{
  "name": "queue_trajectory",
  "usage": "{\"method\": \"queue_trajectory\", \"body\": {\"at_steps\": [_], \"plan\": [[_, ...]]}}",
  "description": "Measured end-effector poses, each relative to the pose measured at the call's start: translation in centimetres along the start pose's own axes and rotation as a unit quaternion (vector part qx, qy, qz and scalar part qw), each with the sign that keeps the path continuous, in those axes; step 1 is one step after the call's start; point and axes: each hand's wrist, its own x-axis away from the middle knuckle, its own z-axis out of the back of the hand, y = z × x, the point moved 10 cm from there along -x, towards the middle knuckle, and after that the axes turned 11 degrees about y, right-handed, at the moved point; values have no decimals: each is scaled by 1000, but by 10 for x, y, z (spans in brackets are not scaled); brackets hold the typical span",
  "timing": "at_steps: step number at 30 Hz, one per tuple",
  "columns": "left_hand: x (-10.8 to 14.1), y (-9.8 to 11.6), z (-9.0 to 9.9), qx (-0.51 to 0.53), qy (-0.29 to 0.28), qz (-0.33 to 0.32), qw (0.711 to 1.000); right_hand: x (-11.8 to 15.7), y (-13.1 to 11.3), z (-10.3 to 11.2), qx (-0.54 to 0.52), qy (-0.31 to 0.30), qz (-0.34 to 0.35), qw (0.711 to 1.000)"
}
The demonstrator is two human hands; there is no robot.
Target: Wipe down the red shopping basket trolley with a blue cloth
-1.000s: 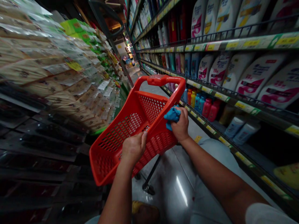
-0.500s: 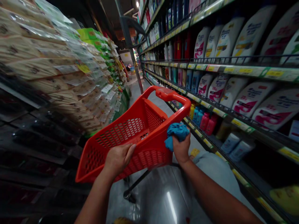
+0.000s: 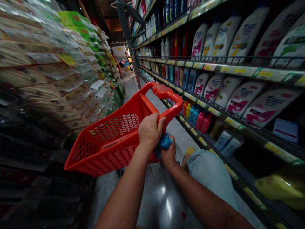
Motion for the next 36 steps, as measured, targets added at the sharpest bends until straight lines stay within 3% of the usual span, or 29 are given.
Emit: {"method": "queue_trajectory", "body": {"at_steps": [2,4,9,11,15,18,20,25,31,36], "plan": [[1,-6,-3,-28,-11,-2,1000,33,30,-5,41,-63,-22,997],[0,-12,-4,-38,-23,-5,999,48,44,-10,65,-95,-46,992],[-4,-25,2,-41,-23,-13,999,16,5,-29,14,-64,20,998],[-4,-30,5,-47,-19,-9,999,15,2,-35,20,-89,32,995],[-2,-40,9,-52,-27,-4,998,56,52,-31,88,-166,-68,980],[-2,-47,11,-46,-28,0,999,75,70,-26,111,-160,-113,974],[-3,-51,12,-44,-25,9,999,66,56,-33,87,-140,-110,980],[0,-56,17,-37,-16,23,999,17,-10,-48,-43,-62,-54,996],[9,-59,24,-16,2,13,1000,-9,-43,-41,-88,-45,-85,991],[17,-61,30,-12,23,14,1000,-47,-82,-24,-81,48,-62,994]]}}
